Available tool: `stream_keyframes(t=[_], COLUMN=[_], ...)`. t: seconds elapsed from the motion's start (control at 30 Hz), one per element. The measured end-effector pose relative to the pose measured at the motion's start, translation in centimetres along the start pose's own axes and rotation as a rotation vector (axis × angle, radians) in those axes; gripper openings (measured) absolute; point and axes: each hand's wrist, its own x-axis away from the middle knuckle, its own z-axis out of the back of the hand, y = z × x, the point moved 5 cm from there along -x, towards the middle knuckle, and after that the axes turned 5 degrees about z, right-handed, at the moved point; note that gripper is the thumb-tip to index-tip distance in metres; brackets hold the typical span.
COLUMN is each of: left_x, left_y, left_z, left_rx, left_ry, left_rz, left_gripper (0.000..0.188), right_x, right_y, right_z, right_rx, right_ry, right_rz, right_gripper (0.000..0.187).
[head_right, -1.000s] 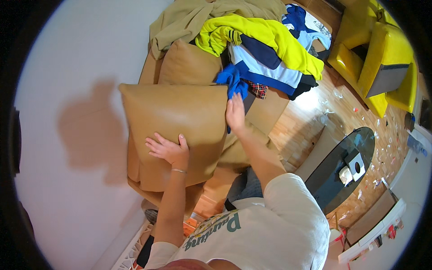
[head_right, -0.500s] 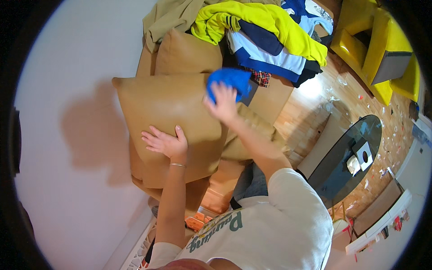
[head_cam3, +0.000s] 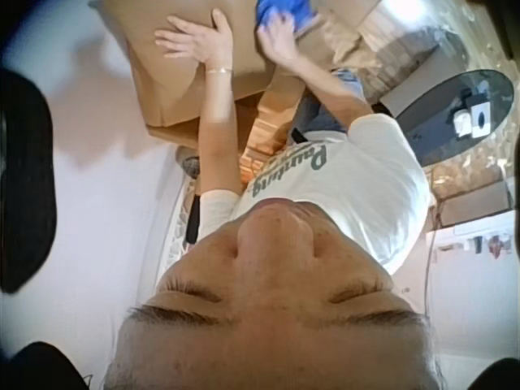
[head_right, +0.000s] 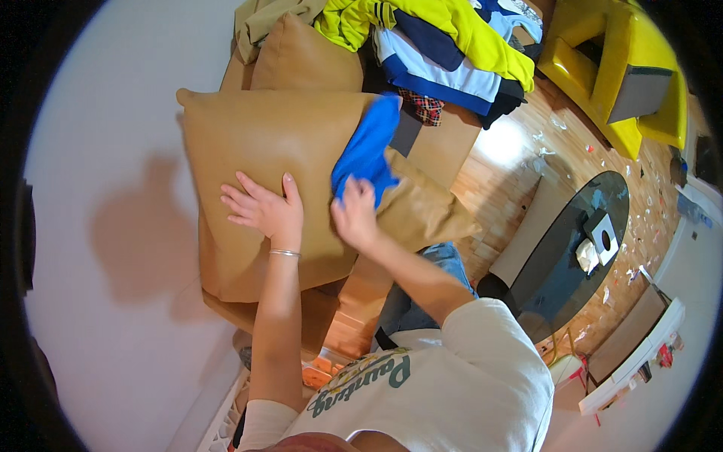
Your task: The person wipes the surface of a brown leather sofa and its cushions using a blue cloth. They move the cushions to clean underneath and continue wiping different sections of the sofa.
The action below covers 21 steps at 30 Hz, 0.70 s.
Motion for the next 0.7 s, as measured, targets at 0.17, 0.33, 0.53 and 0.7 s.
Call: stream_keyframes(t=[0.17, 0.33, 0.53, 0.7], left_x=[0.4, 1.9, 7.9, 11.1], left_y=[-1.8, -13.1, -35.7, -35.1], left_z=[3.3, 5.3, -0.2, -1.3], left_rx=[0.185, 0.264, 0.44, 1.158], left_ry=[-0.072, -0.175, -0.264, 0.093], left_rz=[-0.063, 0.076, 1.017, 1.339], left_gripper=[0.084, 0.066, 0.089, 0.102], right_x=[9.4, 2.2, -10.3, -2.5], right_y=[-6.9, -2.1, -7.8, -14.9], right_z=[-3.0, -5.8, -2.3, -5.5], right_rx=[-0.067, -0.004, 0.132, 0.32], right_ry=[-0.502, -0.639, 0.074, -0.218], right_rz=[0.368, 0.35, 0.214, 0.644], right_gripper=[0.036, 0.032, 0.024, 0.036])
